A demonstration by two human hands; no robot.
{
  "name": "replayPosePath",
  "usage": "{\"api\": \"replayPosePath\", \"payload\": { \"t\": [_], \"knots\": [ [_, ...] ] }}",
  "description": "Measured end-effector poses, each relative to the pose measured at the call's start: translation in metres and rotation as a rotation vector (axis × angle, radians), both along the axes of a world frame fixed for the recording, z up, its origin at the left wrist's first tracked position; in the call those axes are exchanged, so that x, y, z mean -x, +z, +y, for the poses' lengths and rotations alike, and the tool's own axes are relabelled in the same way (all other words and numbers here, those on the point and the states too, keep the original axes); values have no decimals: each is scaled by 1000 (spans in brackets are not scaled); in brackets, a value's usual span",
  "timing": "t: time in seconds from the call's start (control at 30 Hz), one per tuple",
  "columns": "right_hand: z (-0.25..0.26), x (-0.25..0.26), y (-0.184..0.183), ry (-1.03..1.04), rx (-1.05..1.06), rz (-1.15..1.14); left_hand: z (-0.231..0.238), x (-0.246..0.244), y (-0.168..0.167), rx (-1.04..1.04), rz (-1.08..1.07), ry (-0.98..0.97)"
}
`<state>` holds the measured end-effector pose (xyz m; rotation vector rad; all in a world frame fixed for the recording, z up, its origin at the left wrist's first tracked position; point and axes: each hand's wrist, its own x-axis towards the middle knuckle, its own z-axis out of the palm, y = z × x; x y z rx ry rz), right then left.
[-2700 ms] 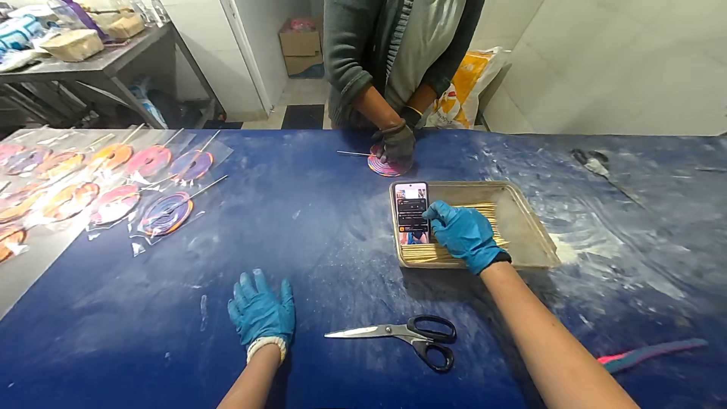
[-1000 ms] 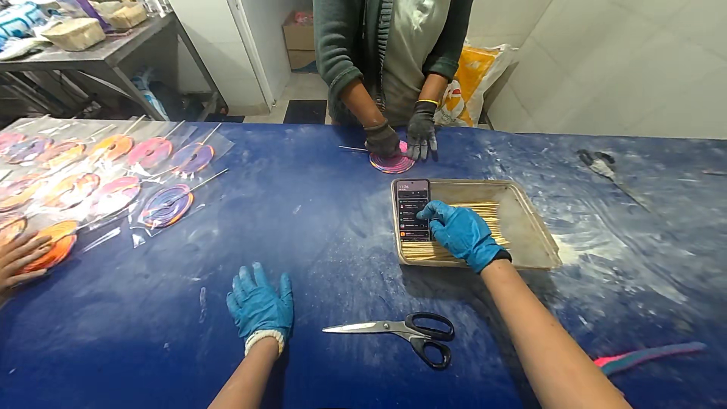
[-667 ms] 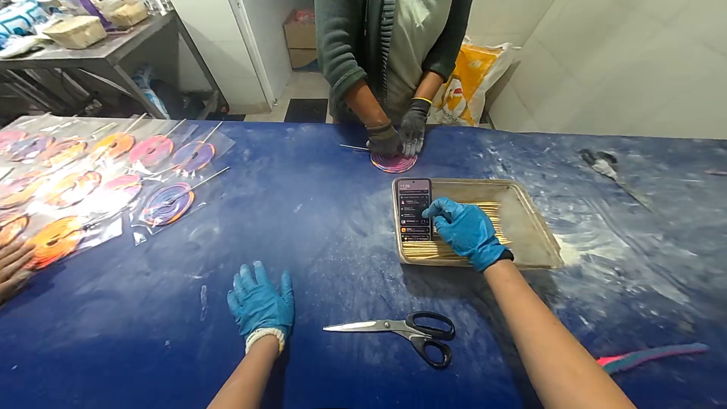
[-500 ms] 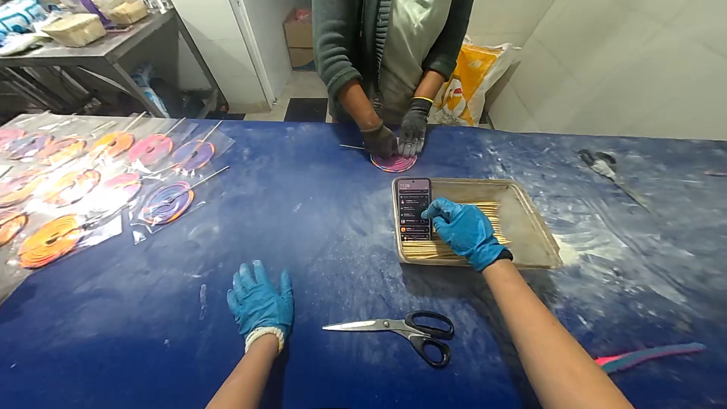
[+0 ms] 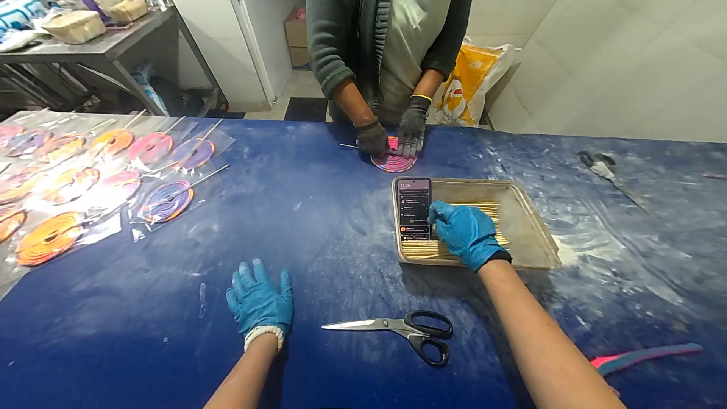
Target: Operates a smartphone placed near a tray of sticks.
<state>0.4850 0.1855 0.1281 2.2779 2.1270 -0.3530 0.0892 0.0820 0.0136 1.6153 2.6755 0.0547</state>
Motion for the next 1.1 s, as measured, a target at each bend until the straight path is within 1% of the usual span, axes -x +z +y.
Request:
{"api": "replayPosePath", "payload": {
  "t": [0.07,0.1,0.17,0.23,0.27,0.33,0.37,0.47,0.53,0.57,0.63,0.7,0.77,0.87,0.93,1.1],
  "knots": [
    [-3,0,2,-46,-94,5,0,0,-1,-4,-1,1],
    [-5,-2,1,-35,-141,42,0,1,-1,-2,-4,1],
    [-4,-8,-8,54,-189,171,0,0,0,-3,-3,-1],
    [0,-13,-17,159,-135,274,0,1,0,-7,-5,-11],
    [2,-14,-20,196,-84,287,0,1,0,-8,-5,-13],
    [5,-13,-21,217,3,238,-1,0,1,-6,-6,-11],
    [5,-11,-18,189,24,187,0,0,1,-4,-8,-11],
    [1,-2,0,9,-8,65,0,0,-1,-10,6,-11],
    [-2,0,6,-74,-67,56,0,0,0,3,11,-5],
    [-3,-2,4,-73,-112,83,0,0,0,7,8,-2],
    [-3,-8,-5,12,-182,178,0,0,0,5,4,-4],
    [-1,-12,-14,100,-194,240,0,-1,1,11,1,-4],
    [1,-14,-18,112,-217,271,0,-1,2,14,-3,-1],
    [-1,-11,-17,59,-325,265,0,-1,1,10,3,-1],
    [0,-10,-16,38,-350,256,0,-1,0,5,6,0],
    [2,-13,-24,120,-384,236,0,0,-3,-21,5,-2]
  ]
}}
